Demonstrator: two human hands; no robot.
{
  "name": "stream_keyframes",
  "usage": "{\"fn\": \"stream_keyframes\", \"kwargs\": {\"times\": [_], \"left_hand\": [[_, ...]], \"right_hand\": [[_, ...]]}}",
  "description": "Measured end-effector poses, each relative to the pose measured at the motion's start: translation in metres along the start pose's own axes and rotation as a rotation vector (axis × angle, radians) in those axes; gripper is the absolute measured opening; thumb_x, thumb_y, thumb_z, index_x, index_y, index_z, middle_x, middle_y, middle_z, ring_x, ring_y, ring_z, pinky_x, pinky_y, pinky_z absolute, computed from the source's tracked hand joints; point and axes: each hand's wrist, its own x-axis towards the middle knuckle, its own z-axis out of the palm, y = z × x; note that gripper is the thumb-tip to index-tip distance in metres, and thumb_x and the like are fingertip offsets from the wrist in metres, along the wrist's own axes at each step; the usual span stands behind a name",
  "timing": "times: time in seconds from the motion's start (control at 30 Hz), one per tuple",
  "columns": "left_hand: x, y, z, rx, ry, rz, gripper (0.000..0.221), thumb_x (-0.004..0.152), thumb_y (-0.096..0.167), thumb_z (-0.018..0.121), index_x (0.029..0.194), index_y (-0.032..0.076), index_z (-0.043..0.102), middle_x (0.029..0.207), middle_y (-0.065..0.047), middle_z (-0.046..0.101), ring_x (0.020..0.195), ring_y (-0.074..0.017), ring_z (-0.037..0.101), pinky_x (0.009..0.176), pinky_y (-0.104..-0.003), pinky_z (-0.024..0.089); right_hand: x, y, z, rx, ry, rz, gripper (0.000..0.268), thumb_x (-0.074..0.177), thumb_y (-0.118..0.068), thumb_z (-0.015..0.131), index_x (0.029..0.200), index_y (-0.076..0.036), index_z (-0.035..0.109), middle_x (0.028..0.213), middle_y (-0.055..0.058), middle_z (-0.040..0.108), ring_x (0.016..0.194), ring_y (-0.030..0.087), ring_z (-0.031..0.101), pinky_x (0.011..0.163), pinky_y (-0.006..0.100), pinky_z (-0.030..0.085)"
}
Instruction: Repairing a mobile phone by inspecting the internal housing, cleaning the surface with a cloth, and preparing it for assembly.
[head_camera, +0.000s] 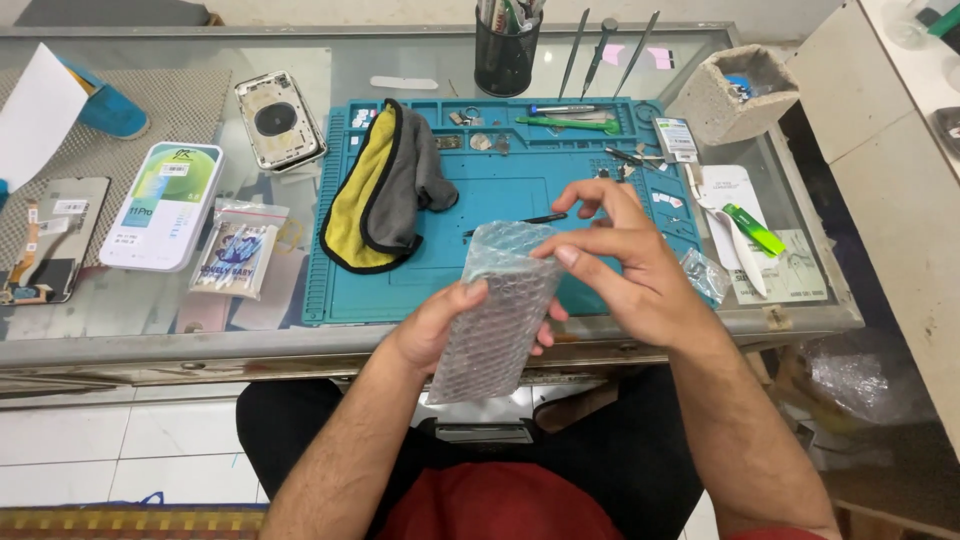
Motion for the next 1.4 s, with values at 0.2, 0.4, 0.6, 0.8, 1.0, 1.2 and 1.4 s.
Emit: {"fn": "stream_keyframes", "kwargs": {"times": [0.2,0.4,0.6,0.8,1.0,1.2,1.4], "left_hand": [[-0.001,0.004,0.018,-0.196,0.058,-0.060,0.066,0.090,0.030,0.057,0.144,-0.006,0.051,0.130,-0.031,0.062,0.116,-0.0514,0.062,0.107,-0.066,0.047],[0.003,0.005,0.015,0.368,0.523,0.230,0.026,0.104,0.021,0.060,0.103,0.001,0.075,0.089,-0.021,0.076,0.078,-0.0276,0.075,0.072,-0.042,0.064],[-0.001,0.007,0.021,0.501,0.455,0.325,0.034,0.107,0.014,0.054,0.139,0.007,0.054,0.096,-0.011,0.073,0.088,-0.0134,0.066,0.083,-0.034,0.059],[-0.001,0.009,0.022,0.501,0.456,0.298,0.019,0.105,0.009,0.055,0.123,0.007,0.058,0.077,-0.013,0.070,0.071,-0.0145,0.065,0.067,-0.029,0.056],[0.001,0.005,0.037,0.500,0.519,0.332,0.021,0.102,0.009,0.053,0.121,0.007,0.060,0.081,-0.008,0.068,0.079,-0.0096,0.059,0.077,-0.026,0.055],[-0.003,0.006,0.050,0.474,0.449,0.315,0.037,0.101,0.022,0.058,0.131,0.000,0.059,0.090,-0.015,0.076,0.088,-0.0127,0.066,0.084,-0.030,0.057],[-0.005,0.007,0.049,0.570,0.509,0.286,0.034,0.098,0.005,0.053,0.129,0.002,0.066,0.099,-0.014,0.076,0.099,-0.0137,0.064,0.095,-0.033,0.053]], "right_hand": [[-0.004,0.011,0.006,0.233,-0.053,-0.003,0.022,0.084,0.004,0.080,0.106,0.000,0.078,0.101,0.015,0.077,0.090,0.028,0.068,0.082,0.041,0.057],[-0.013,0.029,0.016,0.514,0.130,0.132,0.090,0.084,0.013,0.077,0.157,-0.001,0.027,0.097,0.019,0.074,0.092,0.021,0.070,0.088,0.037,0.061],[-0.021,0.025,0.024,0.435,0.134,0.079,0.014,0.089,0.007,0.075,0.103,0.006,0.076,0.091,0.019,0.074,0.069,0.015,0.063,0.051,0.027,0.060],[-0.029,0.010,0.022,0.000,0.221,-0.215,0.014,0.084,0.005,0.081,0.096,-0.003,0.081,0.092,0.016,0.076,0.074,0.029,0.073,0.068,0.038,0.062],[-0.043,0.006,0.024,-0.137,0.212,-0.264,0.023,0.085,0.009,0.073,0.100,-0.007,0.081,0.107,0.016,0.079,0.092,0.033,0.078,0.079,0.039,0.063],[-0.052,0.012,0.033,-0.259,0.283,-0.361,0.022,0.085,0.006,0.072,0.099,-0.008,0.082,0.110,0.017,0.078,0.090,0.032,0.076,0.080,0.041,0.064],[-0.052,0.015,0.035,0.034,0.269,-0.176,0.013,0.092,-0.004,0.069,0.098,-0.002,0.081,0.107,0.022,0.077,0.093,0.036,0.077,0.081,0.040,0.064]]}}
